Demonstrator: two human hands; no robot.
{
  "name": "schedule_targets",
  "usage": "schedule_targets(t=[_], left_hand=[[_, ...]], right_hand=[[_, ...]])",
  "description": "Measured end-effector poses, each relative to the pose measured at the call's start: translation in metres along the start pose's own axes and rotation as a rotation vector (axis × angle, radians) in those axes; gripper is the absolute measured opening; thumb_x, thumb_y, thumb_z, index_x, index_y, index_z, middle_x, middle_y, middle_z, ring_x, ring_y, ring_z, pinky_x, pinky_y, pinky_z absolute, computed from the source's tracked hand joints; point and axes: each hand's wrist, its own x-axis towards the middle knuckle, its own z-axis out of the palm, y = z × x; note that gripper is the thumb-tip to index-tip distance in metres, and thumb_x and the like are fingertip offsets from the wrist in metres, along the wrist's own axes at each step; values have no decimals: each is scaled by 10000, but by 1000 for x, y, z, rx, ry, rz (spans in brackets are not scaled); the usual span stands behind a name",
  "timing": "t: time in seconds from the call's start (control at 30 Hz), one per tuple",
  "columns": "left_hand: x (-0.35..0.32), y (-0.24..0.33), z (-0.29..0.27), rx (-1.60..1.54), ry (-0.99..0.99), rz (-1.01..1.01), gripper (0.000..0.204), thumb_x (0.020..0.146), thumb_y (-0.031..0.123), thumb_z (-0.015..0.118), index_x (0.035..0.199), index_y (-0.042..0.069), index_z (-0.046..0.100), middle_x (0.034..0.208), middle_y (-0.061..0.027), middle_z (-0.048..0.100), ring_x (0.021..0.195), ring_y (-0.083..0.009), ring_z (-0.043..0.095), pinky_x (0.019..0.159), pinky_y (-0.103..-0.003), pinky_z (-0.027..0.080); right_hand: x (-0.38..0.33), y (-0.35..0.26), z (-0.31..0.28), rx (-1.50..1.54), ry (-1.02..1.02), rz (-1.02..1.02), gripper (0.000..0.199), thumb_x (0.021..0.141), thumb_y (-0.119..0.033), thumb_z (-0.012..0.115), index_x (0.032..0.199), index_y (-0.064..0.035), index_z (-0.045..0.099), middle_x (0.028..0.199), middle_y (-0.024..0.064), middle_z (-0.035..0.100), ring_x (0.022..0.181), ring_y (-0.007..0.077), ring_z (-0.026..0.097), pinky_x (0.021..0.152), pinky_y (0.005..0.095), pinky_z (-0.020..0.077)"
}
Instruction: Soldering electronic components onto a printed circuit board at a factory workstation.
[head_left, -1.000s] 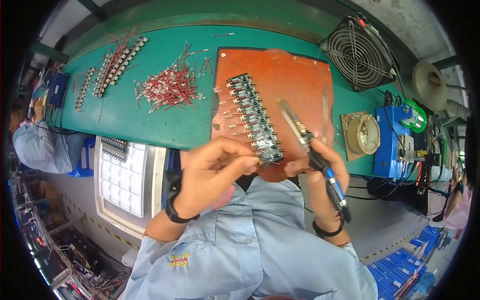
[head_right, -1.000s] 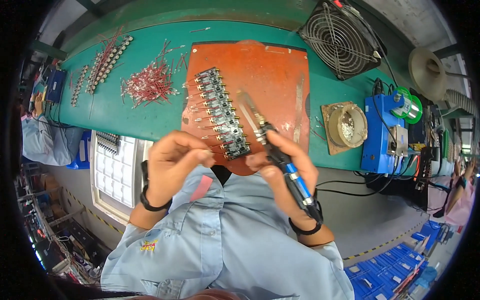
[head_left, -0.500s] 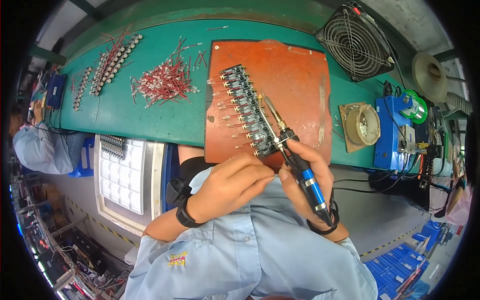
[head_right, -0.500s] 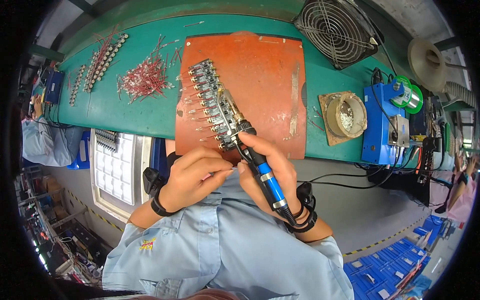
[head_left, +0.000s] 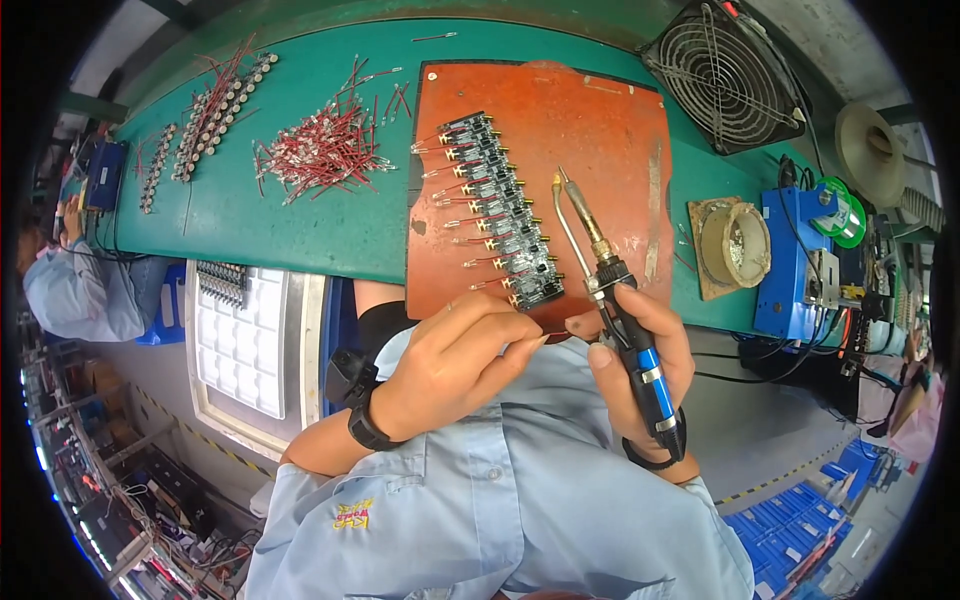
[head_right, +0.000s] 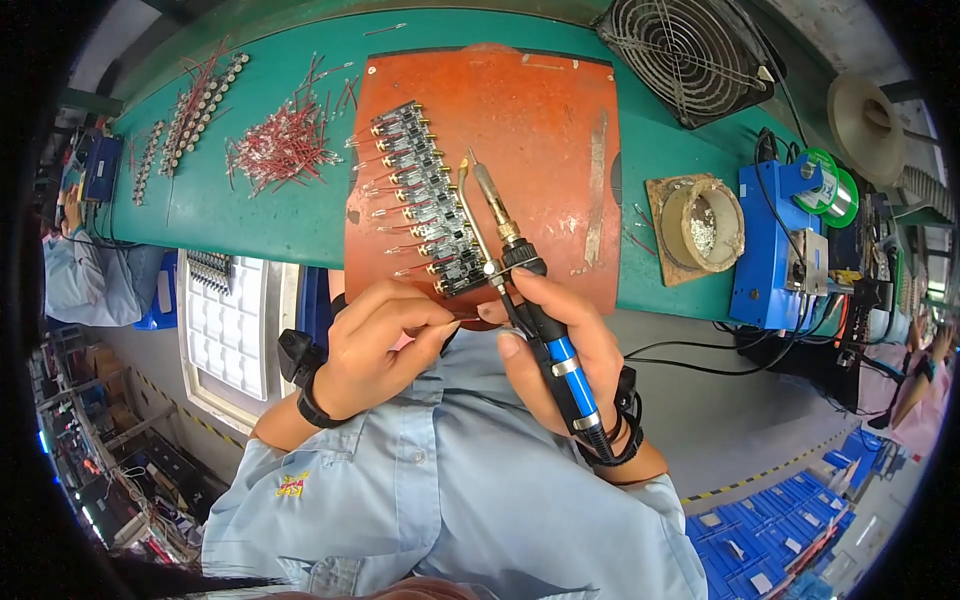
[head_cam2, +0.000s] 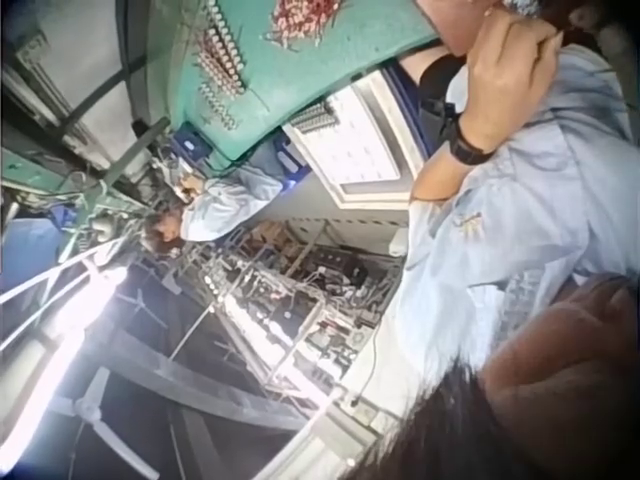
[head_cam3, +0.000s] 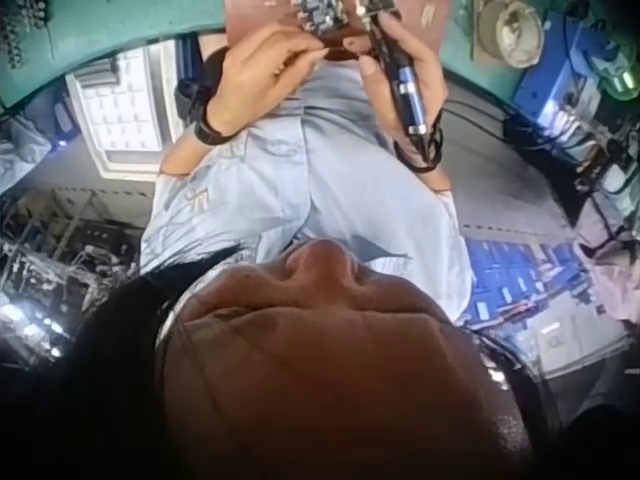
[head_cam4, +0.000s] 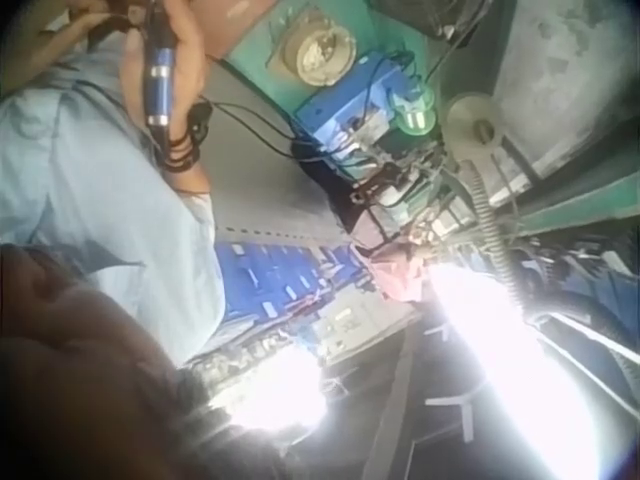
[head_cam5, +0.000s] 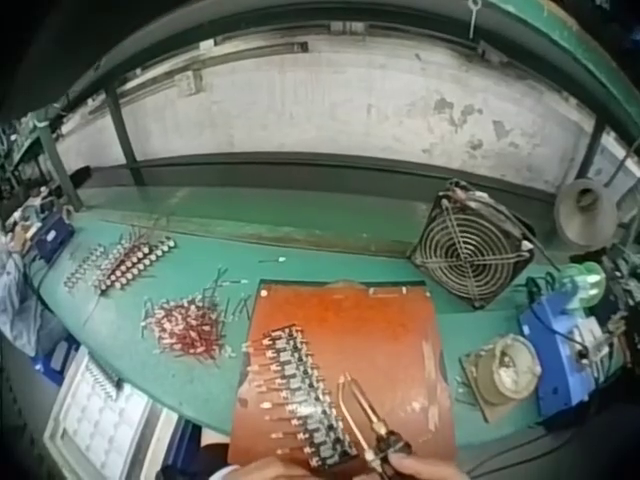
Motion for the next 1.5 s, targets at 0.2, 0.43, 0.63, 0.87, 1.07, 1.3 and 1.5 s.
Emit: schedule_targets(t=[0.2,0.43,0.63,0.87,1.07,1.3,1.5], left_hand=[[0,-2,0,-3,3,6,155,715,-33,741,837,-9,648,781,-88,600,651,-194,593,536,-291,467],[8,6,-17,266,-108,-42,144,698,9,724,808,50,641,868,-55,620,841,-237,581,761,-335,417],[19,-5,-10,343,-56,-54,121,701,34,703,774,78,617,947,-25,626,943,-238,548,854,-354,350],[21,-5,-7,374,-82,-127,117,696,34,693,757,84,607,964,-15,629,974,-231,538,867,-355,350],[20,-5,-6,366,-62,-118,120,692,32,696,751,78,602,965,-16,628,974,-231,538,870,-352,356],[20,-5,-5,380,-53,-115,127,687,30,699,751,77,601,969,-15,625,971,-230,535,870,-357,360],[21,-6,-5,383,-58,-109,133,685,29,698,757,78,598,971,-13,623,964,-231,532,870,-361,361]], right_hand=[[2,4,-1,28,-37,-11,444,838,49,611,1256,60,461,1023,191,665,968,227,667,865,338,519],[3,-1,1,177,115,39,469,820,43,650,1251,45,464,1041,196,643,966,262,661,844,357,531],[-6,-11,-42,27,67,-20,505,772,-99,755,1194,41,516,1035,195,631,937,272,647,810,377,522],[-10,-19,-63,-315,-76,-150,519,700,-265,822,1064,38,608,998,169,641,843,294,632,738,394,508],[-6,-28,-60,-429,-221,-96,454,650,-184,825,1000,41,642,924,167,654,847,304,637,745,389,515],[-3,-29,-56,-460,-238,-83,454,646,-187,811,996,48,642,905,170,653,840,299,630,749,387,508],[-3,-32,-54,-492,-257,-96,477,677,-260,789,1000,56,637,895,178,641,822,294,615,748,384,487]])
